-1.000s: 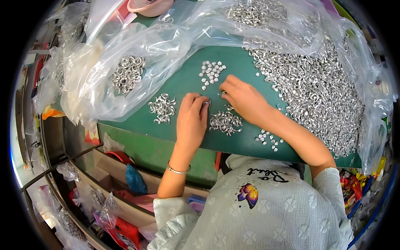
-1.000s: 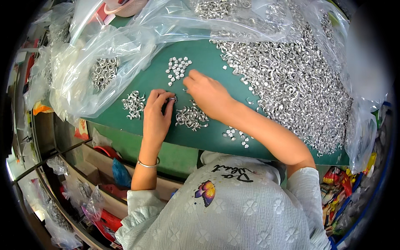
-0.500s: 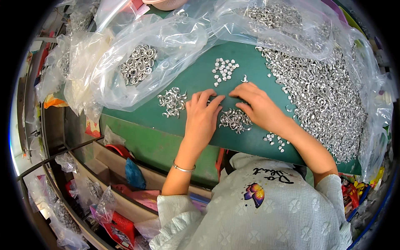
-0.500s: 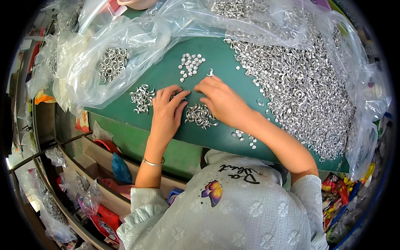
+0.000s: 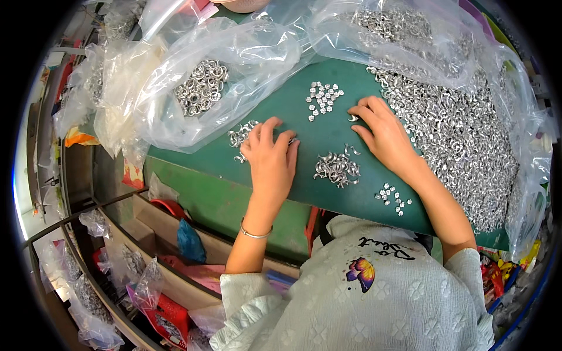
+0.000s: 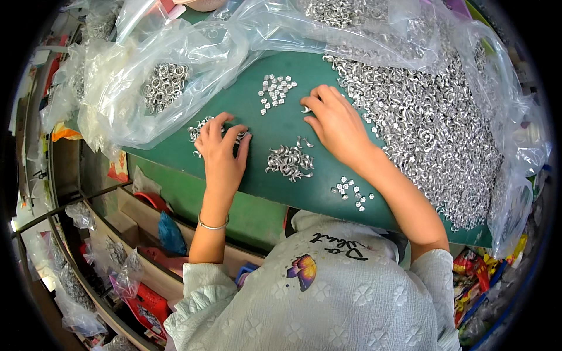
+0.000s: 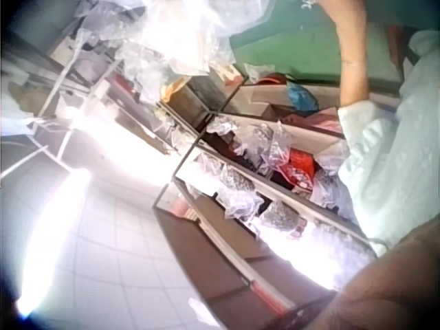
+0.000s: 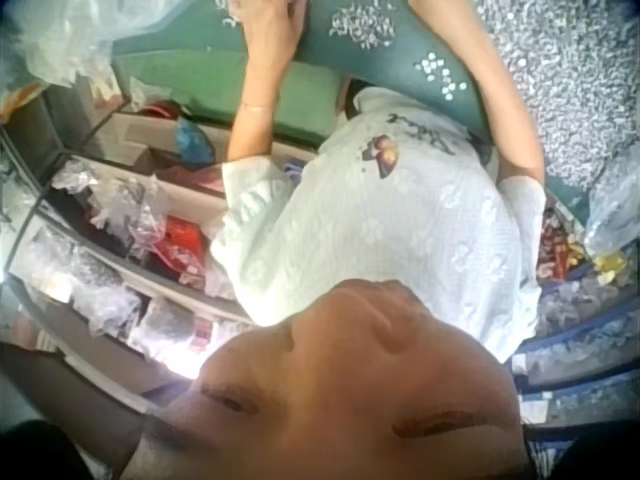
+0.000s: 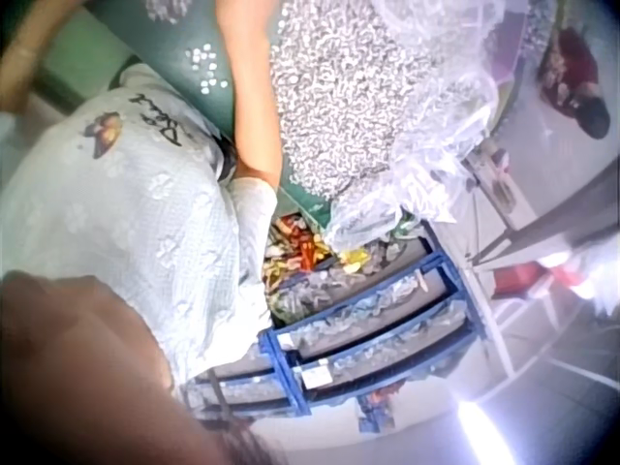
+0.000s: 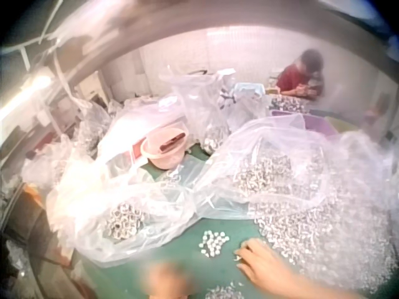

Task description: The person picks through a large pile of small silver-colored metal pieces by hand, grouping them on a green table and placing some into clear plastic bags.

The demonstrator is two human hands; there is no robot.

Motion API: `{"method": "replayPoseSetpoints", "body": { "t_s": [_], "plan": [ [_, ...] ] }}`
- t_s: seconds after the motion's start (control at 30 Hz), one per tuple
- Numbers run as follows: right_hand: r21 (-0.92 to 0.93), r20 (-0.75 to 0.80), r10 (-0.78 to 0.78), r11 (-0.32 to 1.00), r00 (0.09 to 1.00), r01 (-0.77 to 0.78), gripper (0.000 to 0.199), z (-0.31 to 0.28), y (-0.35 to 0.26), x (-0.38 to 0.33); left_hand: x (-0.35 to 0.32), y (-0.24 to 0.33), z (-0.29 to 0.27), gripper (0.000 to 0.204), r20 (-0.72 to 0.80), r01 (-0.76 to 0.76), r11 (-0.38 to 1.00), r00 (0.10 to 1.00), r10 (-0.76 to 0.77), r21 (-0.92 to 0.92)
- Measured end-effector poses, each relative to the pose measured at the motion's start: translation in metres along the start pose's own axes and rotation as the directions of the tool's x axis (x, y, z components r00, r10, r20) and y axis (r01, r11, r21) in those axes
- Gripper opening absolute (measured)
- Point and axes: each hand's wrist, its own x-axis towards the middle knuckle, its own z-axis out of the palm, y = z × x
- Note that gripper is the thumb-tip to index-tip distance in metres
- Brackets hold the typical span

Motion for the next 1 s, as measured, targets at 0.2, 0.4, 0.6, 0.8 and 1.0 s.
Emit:
{"method": "replayPoseSetpoints", "body": {
  "t_s": [0.2, 0.4, 0.6, 0.8, 1.0],
  "plan": [
    [0.006, -0.075, -0.032, 0.999, 0.997, 0.033, 0.027, -0.001, 0.005, -0.004, -0.006, -0.001, -0.005, 0.023, -0.019, 0.079, 0.996, 0.997, -0.080, -0.037],
    [0.055, 0.111, -0.064, 0.997, 0.992, 0.058, 0.024, -0.007, -0.004, -0.011, -0.004, -0.009, 0.000, 0.014, -0.070, 0.020, 0.999, 0.997, -0.024, -0.049],
    [0.167, 0.110, -0.031, 0.986, 0.993, 0.012, 0.020, -0.005, -0.001, -0.012, 0.000, -0.014, 0.000, 0.011, -0.151, 0.033, 0.999, 0.988, -0.034, -0.008],
    [0.226, 0.186, -0.059, 0.974, 0.981, 0.015, 0.023, -0.011, -0.004, -0.021, 0.002, 0.004, -0.005, 0.011, -0.201, 0.048, 0.988, 0.977, -0.076, -0.144],
    [0.139, 0.165, -0.084, 0.988, 0.983, 0.061, 0.022, -0.013, -0.010, -0.023, 0.003, 0.034, 0.014, 0.014, 0.031, -0.010, 0.956, 0.999, 0.020, -0.293]
  ]
}}
